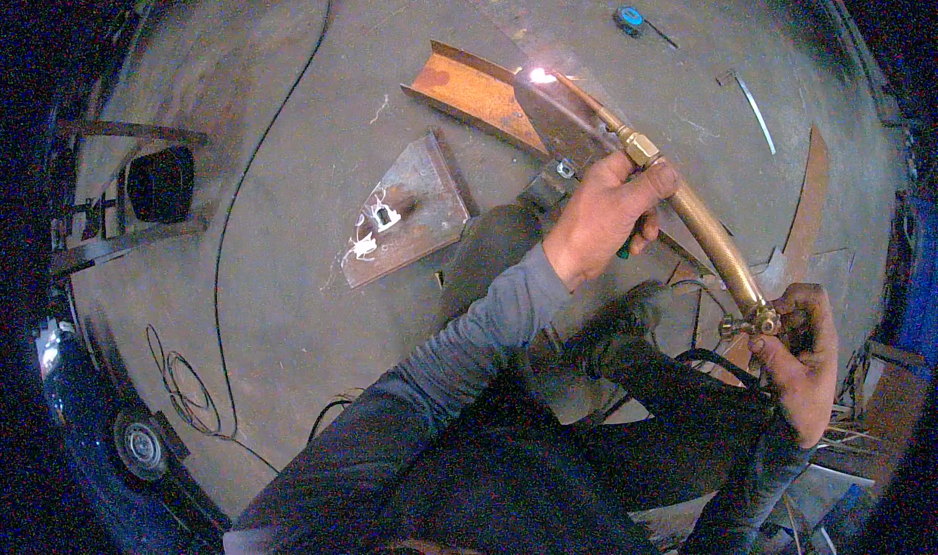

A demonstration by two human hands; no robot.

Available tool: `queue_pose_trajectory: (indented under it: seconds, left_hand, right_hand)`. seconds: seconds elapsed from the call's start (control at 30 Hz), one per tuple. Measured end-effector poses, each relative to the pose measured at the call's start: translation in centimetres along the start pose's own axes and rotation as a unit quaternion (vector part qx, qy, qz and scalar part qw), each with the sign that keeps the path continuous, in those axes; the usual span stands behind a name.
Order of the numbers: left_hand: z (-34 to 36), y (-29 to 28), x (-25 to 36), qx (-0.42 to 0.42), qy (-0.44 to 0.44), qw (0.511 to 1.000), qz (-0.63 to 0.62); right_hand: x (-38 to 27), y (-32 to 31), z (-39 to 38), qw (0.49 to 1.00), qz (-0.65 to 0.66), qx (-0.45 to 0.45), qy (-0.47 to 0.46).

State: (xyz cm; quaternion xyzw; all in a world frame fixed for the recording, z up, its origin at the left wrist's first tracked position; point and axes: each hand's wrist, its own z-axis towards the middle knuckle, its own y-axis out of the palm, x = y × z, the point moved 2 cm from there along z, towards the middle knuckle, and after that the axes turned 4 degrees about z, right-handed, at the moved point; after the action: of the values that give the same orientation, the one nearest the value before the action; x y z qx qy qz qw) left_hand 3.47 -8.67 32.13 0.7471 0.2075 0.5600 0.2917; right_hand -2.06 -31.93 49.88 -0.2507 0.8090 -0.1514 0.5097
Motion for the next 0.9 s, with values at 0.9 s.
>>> queue_pose_trajectory:
  seconds: [0.9]
  left_hand:
    - [-0.07, 0.25, 0.56, 0.005, -0.006, 1.0, 0.013]
  right_hand:
    - [0.05, 0.09, 0.09, 0.999, 0.0, 0.006, -0.037]
